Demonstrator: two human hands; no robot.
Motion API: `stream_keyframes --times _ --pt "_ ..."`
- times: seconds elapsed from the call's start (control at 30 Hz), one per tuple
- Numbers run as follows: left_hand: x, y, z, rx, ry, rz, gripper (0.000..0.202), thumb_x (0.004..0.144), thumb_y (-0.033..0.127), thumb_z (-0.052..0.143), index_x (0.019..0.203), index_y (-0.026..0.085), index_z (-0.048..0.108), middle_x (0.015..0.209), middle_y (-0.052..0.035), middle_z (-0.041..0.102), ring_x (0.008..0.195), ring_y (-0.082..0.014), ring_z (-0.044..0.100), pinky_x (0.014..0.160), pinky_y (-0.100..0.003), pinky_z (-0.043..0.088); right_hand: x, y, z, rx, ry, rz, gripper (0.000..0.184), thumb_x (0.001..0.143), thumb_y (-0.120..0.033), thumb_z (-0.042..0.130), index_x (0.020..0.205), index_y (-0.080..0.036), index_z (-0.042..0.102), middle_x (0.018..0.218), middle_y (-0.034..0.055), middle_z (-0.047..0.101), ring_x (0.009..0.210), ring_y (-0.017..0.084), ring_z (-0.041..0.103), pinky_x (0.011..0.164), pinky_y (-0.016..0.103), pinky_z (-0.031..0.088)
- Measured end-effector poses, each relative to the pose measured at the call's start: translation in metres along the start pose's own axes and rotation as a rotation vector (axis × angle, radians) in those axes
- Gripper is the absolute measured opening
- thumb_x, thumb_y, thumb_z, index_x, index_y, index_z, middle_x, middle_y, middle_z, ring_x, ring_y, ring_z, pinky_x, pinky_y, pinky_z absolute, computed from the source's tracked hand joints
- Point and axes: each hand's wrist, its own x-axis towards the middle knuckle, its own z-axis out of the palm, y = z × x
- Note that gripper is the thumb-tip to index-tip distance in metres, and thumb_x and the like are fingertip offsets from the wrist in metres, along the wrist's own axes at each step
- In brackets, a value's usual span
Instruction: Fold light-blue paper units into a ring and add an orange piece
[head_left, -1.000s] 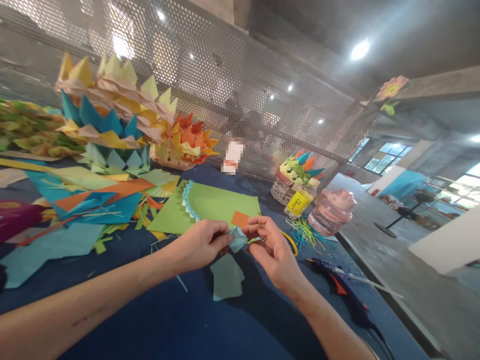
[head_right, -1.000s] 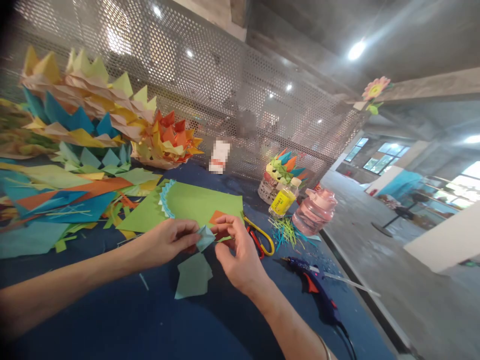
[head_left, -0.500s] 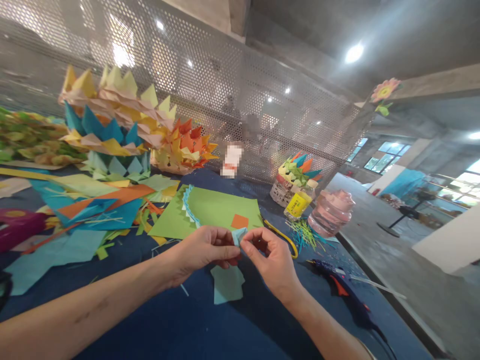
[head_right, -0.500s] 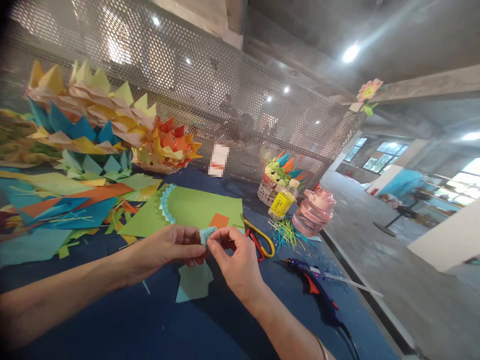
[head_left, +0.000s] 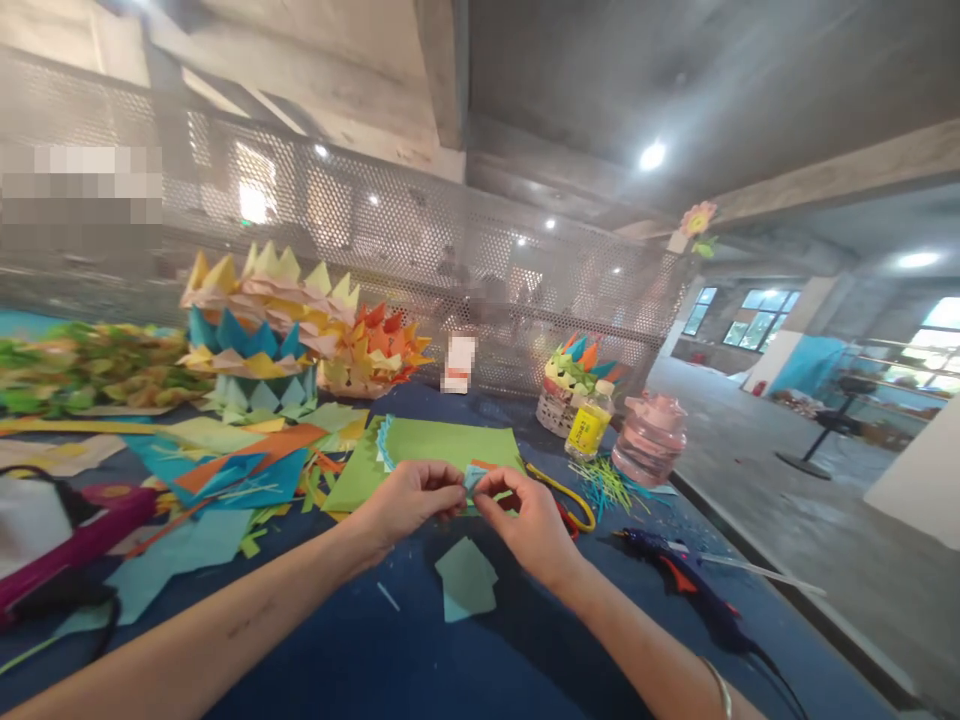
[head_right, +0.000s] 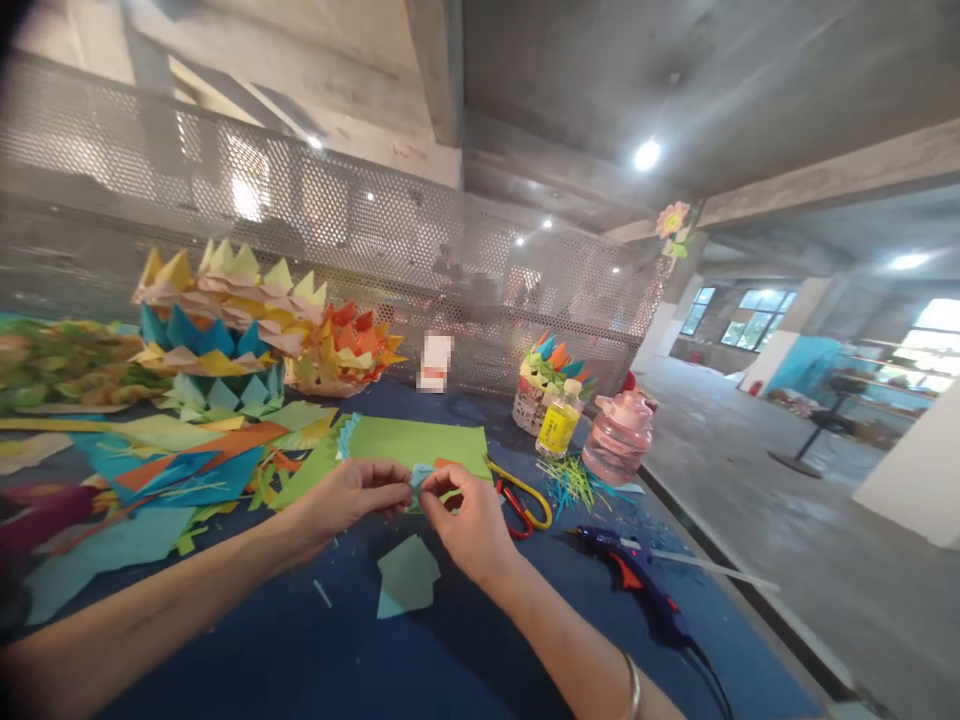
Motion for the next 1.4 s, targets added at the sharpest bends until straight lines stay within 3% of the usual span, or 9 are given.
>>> stream_keyframes --times 0.27,0.47,0.73,0.97,1.17,1.4 --pt "0.0 0.008 -0.016 -0.023 0.028 0.048 0.024 0.063 0.034 0.072 0.073 0.014 0.063 0.063 0.0028 0.058 0.06 -0.0096 0.053 0.063 -0.022 0.042 0.027 -0.014 0.012 0.098 0.058 0.022 0.007 0.072 -0.022 0.063 0.071 -0.015 0.063 0.063 -0.0001 0.062 0.057 0.012 0.055 0.058 0.024 0.043" --pt "-0.001 -0.005 -0.032 -0.02 0.053 0.037 0.03 0.059 0.04 0.076 0.067 0.014 0.062 0.06 0.0024 0.057 0.058 -0.0095 0.051 0.061 -0.022 0.041 0.025 -0.008 0.033 0.213 0.05 0.036 0.011 0.072 -0.026 0.064 0.072 -0.014 0.063 0.06 -0.002 0.056 0.055 0.01 0.049 0.054 0.021 0.039" --pt "0.002 -0.023 -0.027 -0.013 -0.017 0.019 0.037 0.058 0.047 0.075 0.06 0.013 0.059 0.054 0.0028 0.054 0.052 -0.0086 0.047 0.053 -0.021 0.036 0.012 0.0 0.032 0.277 -0.005 0.061 0.01 0.071 -0.024 0.063 0.074 -0.015 0.066 0.057 -0.0041 0.051 0.049 0.007 0.042 0.048 0.02 0.032" --pt "-0.004 -0.019 -0.026 -0.16 -0.045 -0.046 0.032 0.059 0.04 0.076 0.06 0.012 0.061 0.058 0.0012 0.057 0.056 -0.009 0.05 0.056 -0.02 0.038 0.01 0.0 0.032 0.347 -0.013 0.04 0.008 0.072 -0.021 0.061 0.074 -0.016 0.067 0.062 -0.003 0.055 0.052 0.007 0.043 0.05 0.02 0.032" --pt "-0.009 -0.012 -0.024 -0.203 -0.03 -0.082 0.025 0.06 0.032 0.076 0.059 0.012 0.062 0.059 0.0 0.058 0.054 -0.008 0.05 0.054 -0.019 0.038 0.011 0.005 0.031 0.293 -0.019 -0.005 0.008 0.073 -0.02 0.06 0.074 -0.016 0.067 0.065 -0.0005 0.059 0.056 0.01 0.049 0.053 0.021 0.037" --pt "-0.007 -0.017 -0.027 -0.216 0.005 -0.104 0.019 0.062 0.028 0.074 0.063 0.01 0.067 0.064 -0.0032 0.062 0.059 -0.0098 0.054 0.059 -0.02 0.043 0.011 0.009 0.028 0.026 -0.011 -0.197 0.013 0.077 -0.014 0.056 0.079 -0.018 0.069 0.078 0.0029 0.067 0.068 0.014 0.06 0.068 0.025 0.046"
